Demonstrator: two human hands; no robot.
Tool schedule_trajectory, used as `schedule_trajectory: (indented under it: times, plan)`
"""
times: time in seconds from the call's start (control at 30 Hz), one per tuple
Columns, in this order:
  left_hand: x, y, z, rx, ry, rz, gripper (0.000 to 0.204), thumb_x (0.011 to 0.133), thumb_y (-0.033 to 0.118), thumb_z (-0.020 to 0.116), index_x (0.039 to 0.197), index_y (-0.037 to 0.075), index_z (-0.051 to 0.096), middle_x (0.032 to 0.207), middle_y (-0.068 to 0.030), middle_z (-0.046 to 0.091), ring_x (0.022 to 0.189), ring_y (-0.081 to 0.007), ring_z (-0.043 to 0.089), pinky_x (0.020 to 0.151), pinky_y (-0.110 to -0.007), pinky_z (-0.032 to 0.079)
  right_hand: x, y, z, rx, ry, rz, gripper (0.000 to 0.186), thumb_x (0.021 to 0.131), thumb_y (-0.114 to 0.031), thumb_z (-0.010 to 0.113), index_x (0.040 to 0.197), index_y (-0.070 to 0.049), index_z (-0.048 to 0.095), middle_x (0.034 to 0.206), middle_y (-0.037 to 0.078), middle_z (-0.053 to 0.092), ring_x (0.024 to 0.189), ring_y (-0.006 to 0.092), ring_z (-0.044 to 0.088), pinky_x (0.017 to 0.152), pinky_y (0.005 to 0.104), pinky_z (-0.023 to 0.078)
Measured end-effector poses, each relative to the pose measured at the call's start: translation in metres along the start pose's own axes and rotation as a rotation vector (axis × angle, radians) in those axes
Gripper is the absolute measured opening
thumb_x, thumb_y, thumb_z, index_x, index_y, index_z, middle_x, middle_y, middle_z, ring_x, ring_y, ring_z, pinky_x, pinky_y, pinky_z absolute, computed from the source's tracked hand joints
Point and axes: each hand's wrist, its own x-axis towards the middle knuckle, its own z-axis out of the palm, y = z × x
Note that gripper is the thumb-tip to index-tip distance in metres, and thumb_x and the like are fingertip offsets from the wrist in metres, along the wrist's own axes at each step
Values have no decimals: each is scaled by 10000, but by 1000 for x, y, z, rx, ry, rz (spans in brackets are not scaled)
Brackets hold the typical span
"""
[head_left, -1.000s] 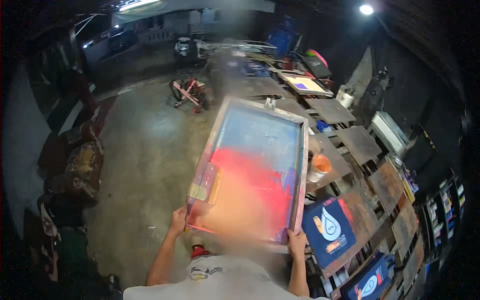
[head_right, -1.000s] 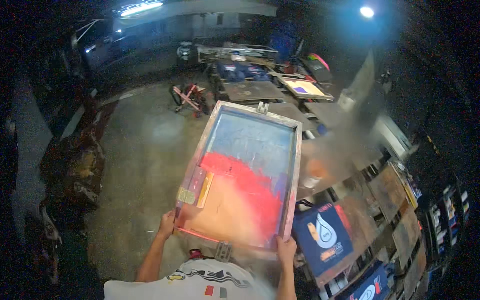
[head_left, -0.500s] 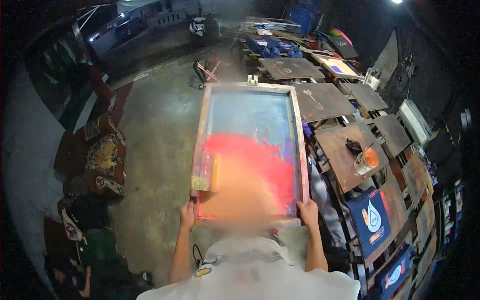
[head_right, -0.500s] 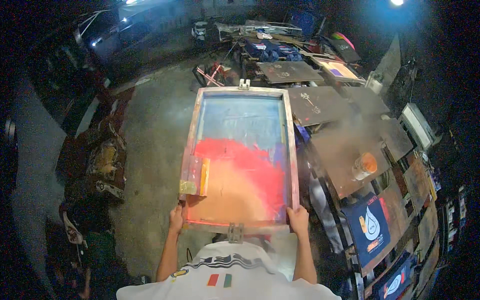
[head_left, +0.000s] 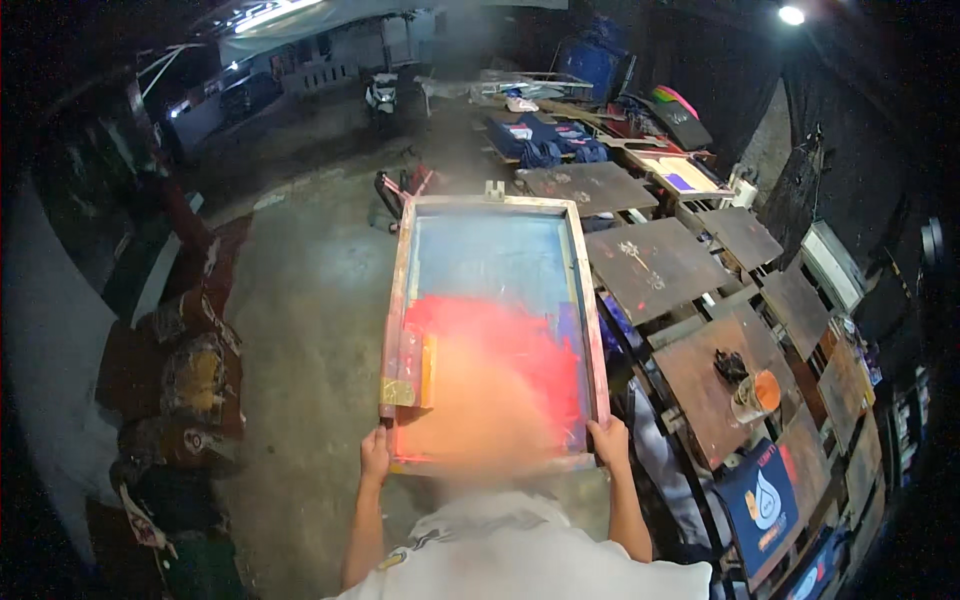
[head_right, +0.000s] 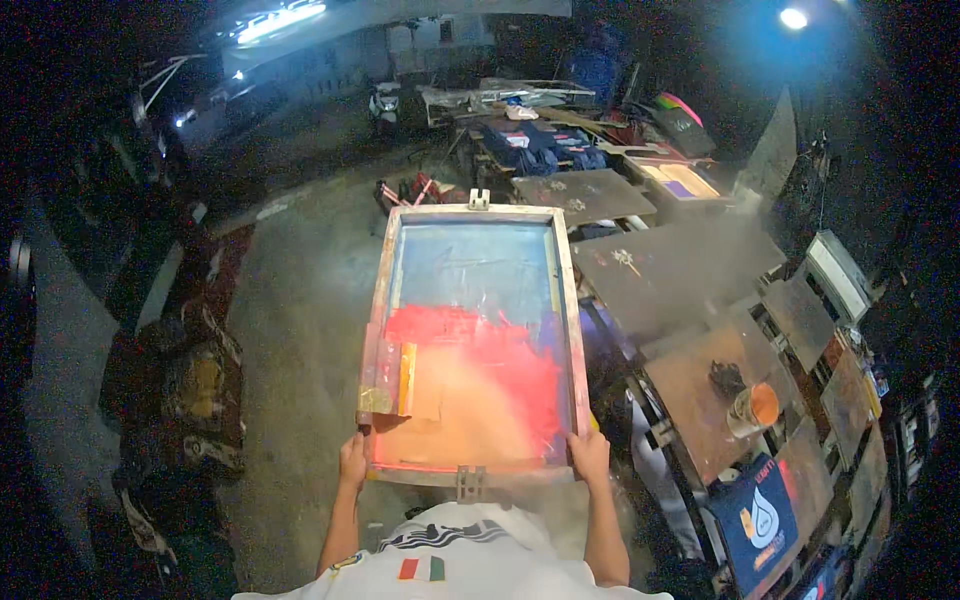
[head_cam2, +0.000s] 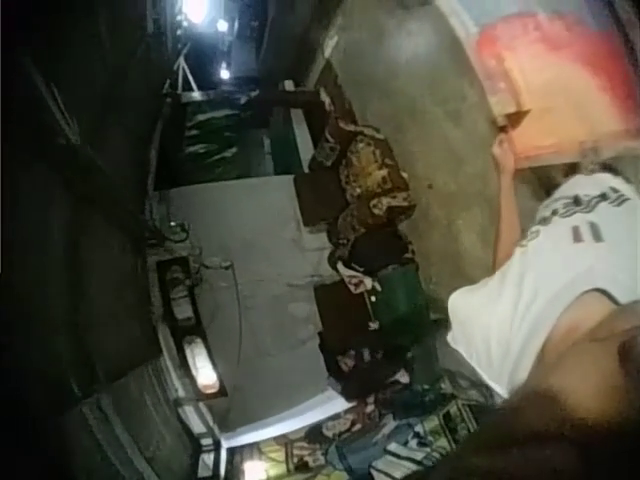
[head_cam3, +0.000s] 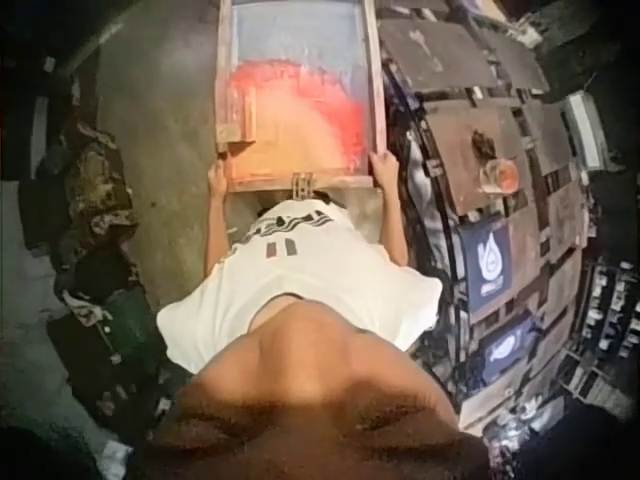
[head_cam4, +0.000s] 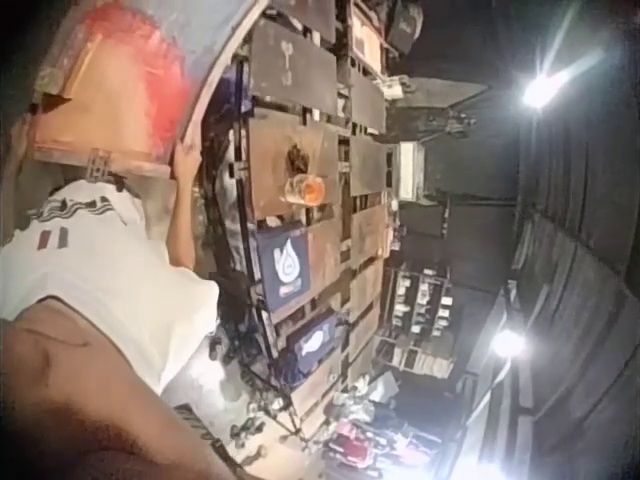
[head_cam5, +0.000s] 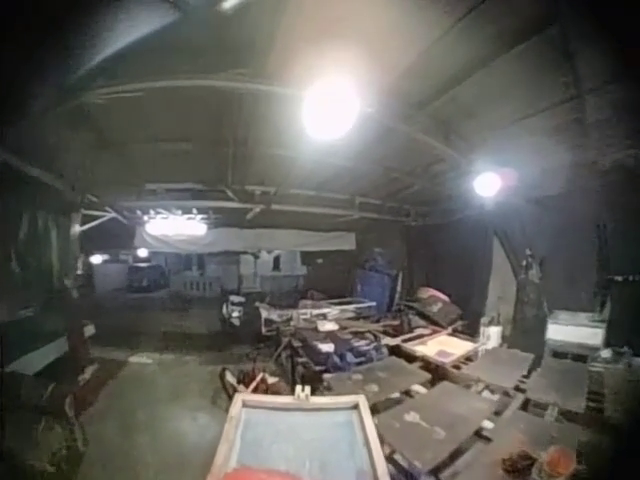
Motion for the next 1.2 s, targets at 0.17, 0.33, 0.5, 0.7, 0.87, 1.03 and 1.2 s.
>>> schedule_trajectory:
  times: [0.17, 0.33, 0.5, 0.7, 0.87, 1.03, 1.2]
  plan:
    - [-3, -7, 14, 62, 35, 99, 408, 1052, 344, 461, 986, -14, 646, 855, 0, 615, 800, -111, 528, 752, -293, 464, 0, 16, -8, -87, 31, -10, 446, 761, -330, 721, 872, 97, 654, 807, 300, 659, 829, 408, 692, 724, 463, 524]
    - [5, -12, 6, 82, -6, 181, 440, 1052, 370, 461, 996, -18, 660, 874, -1, 636, 813, -107, 541, 766, -288, 471, -18, -8, -7, 45, 68, -39, 421, 762, -324, 722, 796, 85, 630, 761, 291, 633, 762, 410, 673, 676, 464, 499]
    - [6, 11, 9, 80, -40, 99, 480, 1050, 397, 463, 1018, -39, 663, 887, -2, 641, 815, -101, 544, 768, -281, 471, -20, 24, 9, -34, 108, -11, 418, 767, -324, 731, 804, 80, 634, 716, 271, 628, 711, 377, 674, 656, 454, 499]
    - [49, -17, -10, 63, -138, 189, 494, 1046, 418, 466, 1032, -36, 661, 909, -3, 642, 816, -102, 535, 756, -284, 467, -43, 39, 37, -11, 204, -12, 415, 781, -335, 723, 803, 72, 647, 720, 264, 652, 719, 373, 690, 664, 449, 516]
    - [54, -3, -12, 32, -156, 284, 493, 1046, 423, 459, 949, -24, 642, 819, -7, 581, 767, -96, 480, 705, -285, 442, -77, 35, 38, 11, 224, 61, 410, 768, -342, 707, 818, 63, 673, 746, 258, 670, 758, 385, 699, 684, 454, 524]
    - [65, -1, -35, 208, -257, 268, 492, 1046, 423, 451, 880, -2, 635, 716, 21, 516, 689, -94, 448, 626, -288, 407, -129, -16, 28, 21, 243, 182, 415, 752, -348, 708, 828, 58, 674, 766, 262, 671, 791, 403, 693, 720, 462, 525]
    - [64, 31, -35, 161, -312, 305, 488, 1047, 421, 450, 850, 10, 625, 693, 34, 489, 654, -99, 433, 605, -298, 396, -175, -68, 25, 57, 282, 317, 423, 742, -354, 714, 841, 54, 669, 786, 265, 673, 797, 421, 683, 725, 470, 523]
